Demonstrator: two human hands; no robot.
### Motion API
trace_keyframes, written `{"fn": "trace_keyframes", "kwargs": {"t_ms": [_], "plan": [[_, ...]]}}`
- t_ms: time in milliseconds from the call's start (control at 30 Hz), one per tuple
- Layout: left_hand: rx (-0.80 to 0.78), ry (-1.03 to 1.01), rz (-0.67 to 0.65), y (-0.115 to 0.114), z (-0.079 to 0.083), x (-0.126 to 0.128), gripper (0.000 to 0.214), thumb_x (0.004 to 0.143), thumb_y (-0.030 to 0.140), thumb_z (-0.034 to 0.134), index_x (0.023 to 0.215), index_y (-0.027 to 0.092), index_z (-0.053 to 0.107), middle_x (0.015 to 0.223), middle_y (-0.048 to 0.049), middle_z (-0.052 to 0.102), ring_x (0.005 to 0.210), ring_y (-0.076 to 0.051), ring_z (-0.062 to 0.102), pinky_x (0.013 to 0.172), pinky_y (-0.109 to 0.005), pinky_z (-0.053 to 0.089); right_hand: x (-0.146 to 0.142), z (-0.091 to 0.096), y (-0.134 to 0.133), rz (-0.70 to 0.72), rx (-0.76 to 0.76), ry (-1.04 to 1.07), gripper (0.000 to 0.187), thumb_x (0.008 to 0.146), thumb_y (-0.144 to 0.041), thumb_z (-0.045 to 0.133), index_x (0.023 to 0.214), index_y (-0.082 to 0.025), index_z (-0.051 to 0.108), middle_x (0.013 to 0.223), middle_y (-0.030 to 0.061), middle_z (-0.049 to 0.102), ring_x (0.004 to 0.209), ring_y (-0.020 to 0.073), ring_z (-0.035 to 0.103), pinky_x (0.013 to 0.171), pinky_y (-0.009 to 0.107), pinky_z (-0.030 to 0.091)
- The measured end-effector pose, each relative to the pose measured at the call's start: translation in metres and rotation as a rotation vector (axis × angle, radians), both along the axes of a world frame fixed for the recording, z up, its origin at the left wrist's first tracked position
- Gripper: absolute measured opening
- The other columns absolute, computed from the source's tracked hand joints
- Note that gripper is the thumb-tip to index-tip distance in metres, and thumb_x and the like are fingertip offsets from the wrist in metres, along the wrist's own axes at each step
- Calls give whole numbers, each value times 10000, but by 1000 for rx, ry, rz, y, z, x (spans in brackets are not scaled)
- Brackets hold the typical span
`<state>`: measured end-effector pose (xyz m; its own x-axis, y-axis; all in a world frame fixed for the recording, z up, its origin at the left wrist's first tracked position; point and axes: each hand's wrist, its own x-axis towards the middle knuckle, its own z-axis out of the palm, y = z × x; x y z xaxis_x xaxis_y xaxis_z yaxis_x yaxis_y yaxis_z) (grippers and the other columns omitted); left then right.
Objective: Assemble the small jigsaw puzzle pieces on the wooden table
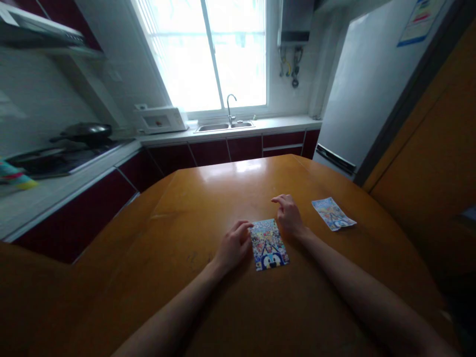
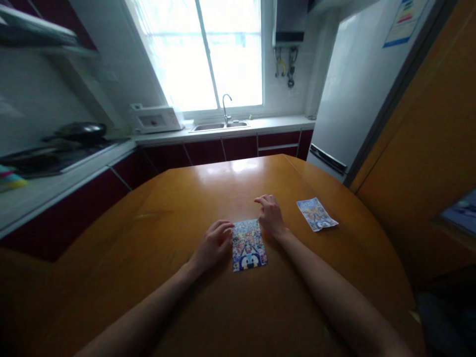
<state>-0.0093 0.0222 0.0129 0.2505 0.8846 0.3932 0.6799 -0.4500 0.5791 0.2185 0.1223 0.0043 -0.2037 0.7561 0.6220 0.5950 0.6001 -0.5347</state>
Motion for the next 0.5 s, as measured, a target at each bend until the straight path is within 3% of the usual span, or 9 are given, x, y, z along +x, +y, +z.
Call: {"fn": "trace_keyframes", "kwargs": {"t_ms": [100, 233, 333, 500], "plan": [[8, 82, -50, -6, 10, 3, 311, 912, 219, 535, 1200, 245, 649, 1278, -92, 630, 1169, -248, 616, 1032, -444, 523, 16, 15, 4, -18, -4, -24, 485, 746, 21, 450, 1074, -210, 722, 1020, 97, 694, 1019, 260, 582, 914, 410, 491], [-19, 222, -102, -13, 18, 6, 408, 929, 349, 572, 1331, 289, 605, 1435, -53, 562, 1371, -289, 482, 1162, -503, 414, 68, 25, 10, -99, -67, -93, 373, 810, -42, 464, 1023, -186, 733, 1018, 99, 723, 989, 233, 636, 911, 380, 503], [-84, 351, -171, -12, 18, 10, 535, 905, 470, 610, 1413, 318, 543, 1516, -34, 481, 1447, -332, 370, 1183, -552, 354, 116, 20, 0, -142, -137, -187, 311, 836, -89, 501, 995, -192, 747, 1011, 105, 742, 962, 240, 662, 913, 394, 506], [-150, 451, -230, -5, 18, 27, 578, 898, 501, 618, 1441, 335, 512, 1557, -52, 419, 1452, -340, 357, 1203, -566, 273, 175, 3, -34, -177, -236, -331, 285, 882, -183, 540, 1067, -215, 755, 1187, 136, 699, 1112, 286, 610, 967, 454, 466]]}}
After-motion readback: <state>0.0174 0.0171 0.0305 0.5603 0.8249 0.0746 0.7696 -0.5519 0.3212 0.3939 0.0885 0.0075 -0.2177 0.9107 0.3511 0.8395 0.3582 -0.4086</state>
